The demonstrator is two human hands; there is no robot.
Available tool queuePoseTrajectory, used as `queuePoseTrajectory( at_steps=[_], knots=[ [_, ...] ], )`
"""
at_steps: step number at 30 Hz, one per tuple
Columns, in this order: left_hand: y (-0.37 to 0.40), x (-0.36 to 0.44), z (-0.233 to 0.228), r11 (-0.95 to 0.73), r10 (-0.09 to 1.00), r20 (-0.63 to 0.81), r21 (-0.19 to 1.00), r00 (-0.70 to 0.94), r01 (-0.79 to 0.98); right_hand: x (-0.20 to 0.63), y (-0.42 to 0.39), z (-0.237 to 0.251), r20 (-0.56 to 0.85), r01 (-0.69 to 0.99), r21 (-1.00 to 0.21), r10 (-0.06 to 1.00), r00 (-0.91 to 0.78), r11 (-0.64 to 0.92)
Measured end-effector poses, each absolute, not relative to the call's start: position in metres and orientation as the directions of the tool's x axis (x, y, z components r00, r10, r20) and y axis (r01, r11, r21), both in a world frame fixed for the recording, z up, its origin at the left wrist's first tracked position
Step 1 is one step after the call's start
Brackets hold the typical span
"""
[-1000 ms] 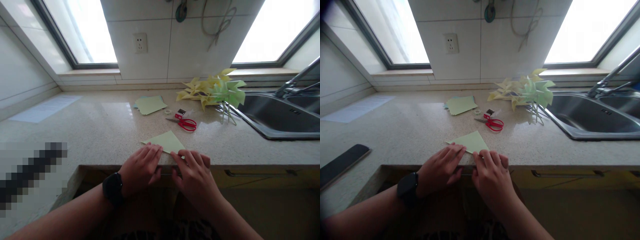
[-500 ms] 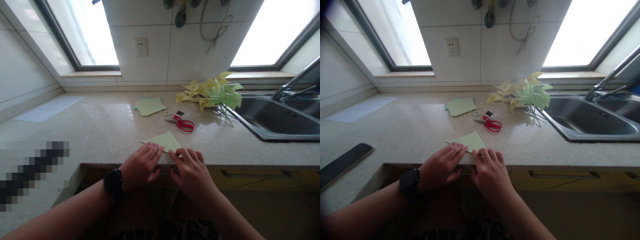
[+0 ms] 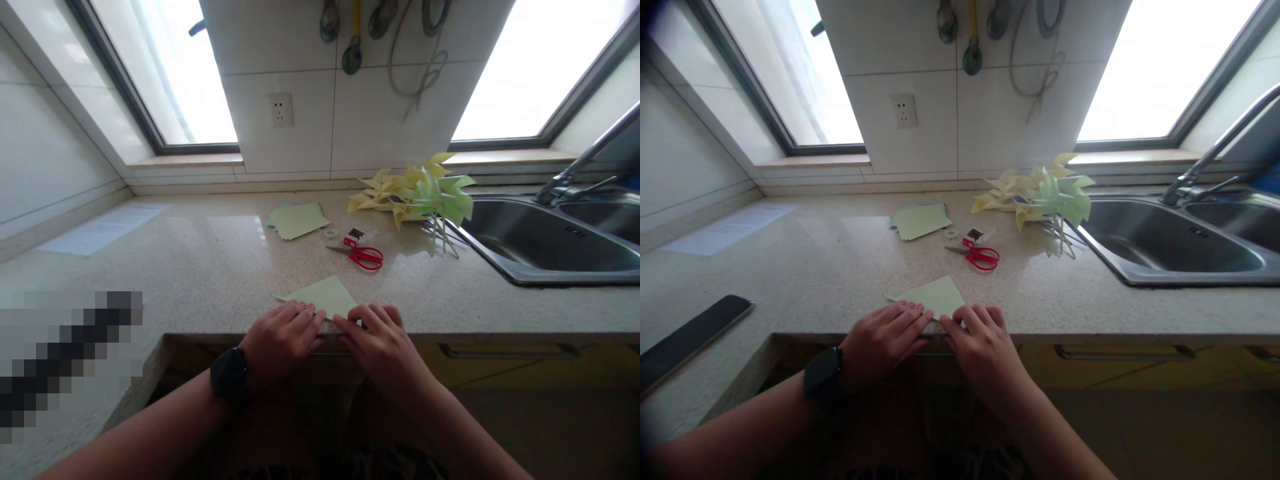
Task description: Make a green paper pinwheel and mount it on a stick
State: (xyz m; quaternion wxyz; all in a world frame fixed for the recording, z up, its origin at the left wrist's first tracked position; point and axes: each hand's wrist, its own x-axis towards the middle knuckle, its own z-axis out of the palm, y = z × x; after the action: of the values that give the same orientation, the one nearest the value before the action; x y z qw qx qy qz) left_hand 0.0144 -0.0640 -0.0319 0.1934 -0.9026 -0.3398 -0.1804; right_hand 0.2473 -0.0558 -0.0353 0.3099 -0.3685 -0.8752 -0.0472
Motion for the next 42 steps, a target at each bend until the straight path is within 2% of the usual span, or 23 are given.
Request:
queuePoseTrajectory(
  at_steps=[11,18,23,33,42],
  knots=[
    [-0.067,0.021,-0.032,-0.67,0.556,0.48,-0.226,0.679,0.708,0.234,-0.072,-0.036,0.604,0.739,-0.157,0.655,-0.453,0.655],
    [-0.068,0.022,-0.036,-0.682,0.537,0.473,-0.244,0.699,0.689,0.22,-0.086,-0.042,0.579,0.838,-0.187,0.747,-0.328,0.513],
    [-0.071,0.027,-0.033,-0.651,0.586,0.455,-0.227,0.67,0.724,0.216,-0.087,-0.038,0.555,0.854,-0.154,0.759,-0.341,0.497],
    [-0.071,0.031,-0.041,-0.647,0.593,0.432,-0.245,0.679,0.722,0.211,-0.089,-0.04,0.56,0.879,-0.075,0.75,-0.352,0.47],
    [-0.068,0.033,-0.041,-0.653,0.603,0.419,-0.23,0.679,0.721,0.208,-0.088,-0.044,0.528,0.889,-0.076,0.774,-0.349,0.452]
  ],
)
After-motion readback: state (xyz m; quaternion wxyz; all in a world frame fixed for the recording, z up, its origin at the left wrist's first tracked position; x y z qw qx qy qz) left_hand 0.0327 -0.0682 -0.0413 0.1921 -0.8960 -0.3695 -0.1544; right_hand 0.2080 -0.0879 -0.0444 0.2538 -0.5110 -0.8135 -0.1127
